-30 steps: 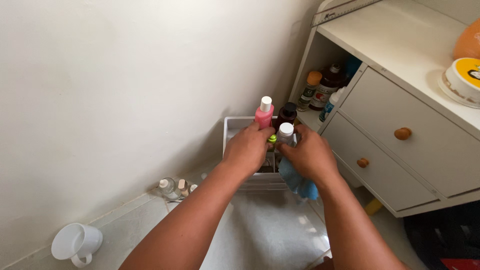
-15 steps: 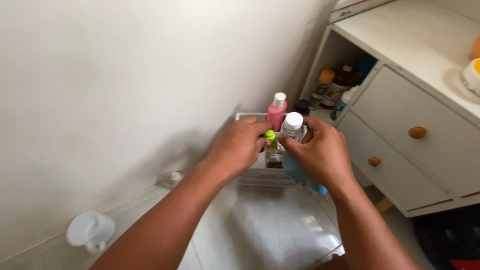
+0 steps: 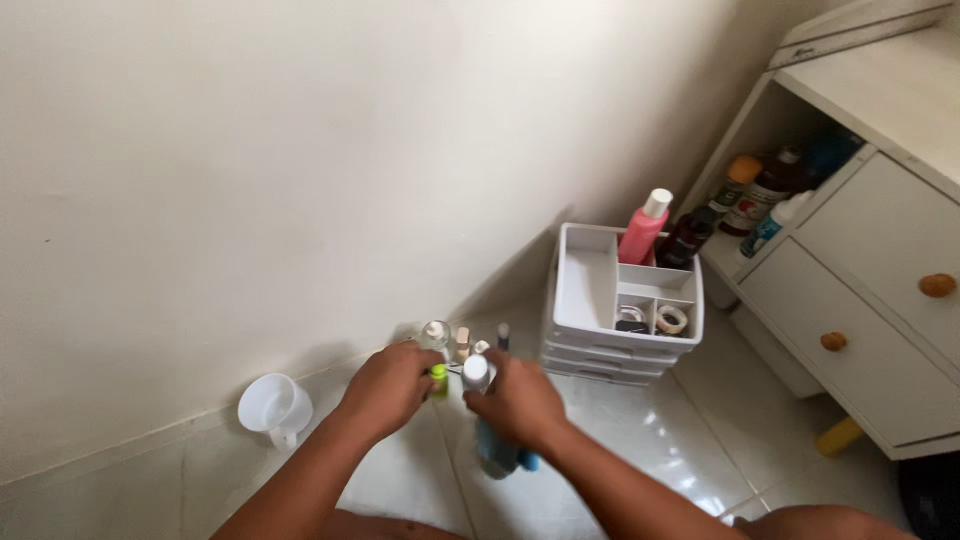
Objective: The person removes various bottles and small items from a white plastic organizer, wipes the organizer compartments with a blue cloth, then wipes each item individually and places them back into the organizer.
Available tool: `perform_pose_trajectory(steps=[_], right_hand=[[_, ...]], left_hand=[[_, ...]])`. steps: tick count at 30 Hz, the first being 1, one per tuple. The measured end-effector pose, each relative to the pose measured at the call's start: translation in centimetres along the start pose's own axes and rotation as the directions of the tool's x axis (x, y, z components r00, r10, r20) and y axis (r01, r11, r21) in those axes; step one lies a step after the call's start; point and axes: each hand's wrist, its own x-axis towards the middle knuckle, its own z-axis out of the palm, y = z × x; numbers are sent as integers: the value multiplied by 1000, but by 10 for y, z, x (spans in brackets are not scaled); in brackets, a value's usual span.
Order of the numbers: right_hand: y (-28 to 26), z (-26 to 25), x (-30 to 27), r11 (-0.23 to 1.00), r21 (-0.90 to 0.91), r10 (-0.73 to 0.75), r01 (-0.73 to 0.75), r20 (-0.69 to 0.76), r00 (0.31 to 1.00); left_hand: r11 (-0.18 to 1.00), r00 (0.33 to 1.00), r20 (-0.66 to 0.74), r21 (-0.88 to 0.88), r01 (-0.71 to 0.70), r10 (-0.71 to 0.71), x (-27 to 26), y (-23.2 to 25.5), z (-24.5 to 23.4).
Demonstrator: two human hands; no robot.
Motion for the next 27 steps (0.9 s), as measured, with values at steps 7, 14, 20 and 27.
perform_pose_trajectory(steps=[7,14,20,27], right_hand=[[-13,67,22,991,-21,133,-132,133,982],[-16,91,50,990,-44,135,-132,75,988],[-22,95,61,988,-27,157,-155,132,979],[-32,79,39,981,-83,182,-174,104,978]], left_hand=[[990,988,-61,10,142,-141,22,-76,36],[966,966,-37,-51,253,-255,44,-90,46],[971,971,-55,-74,229,-234,41,-94,48],[954,953,-46,-32,300,-301,43,-90,52]])
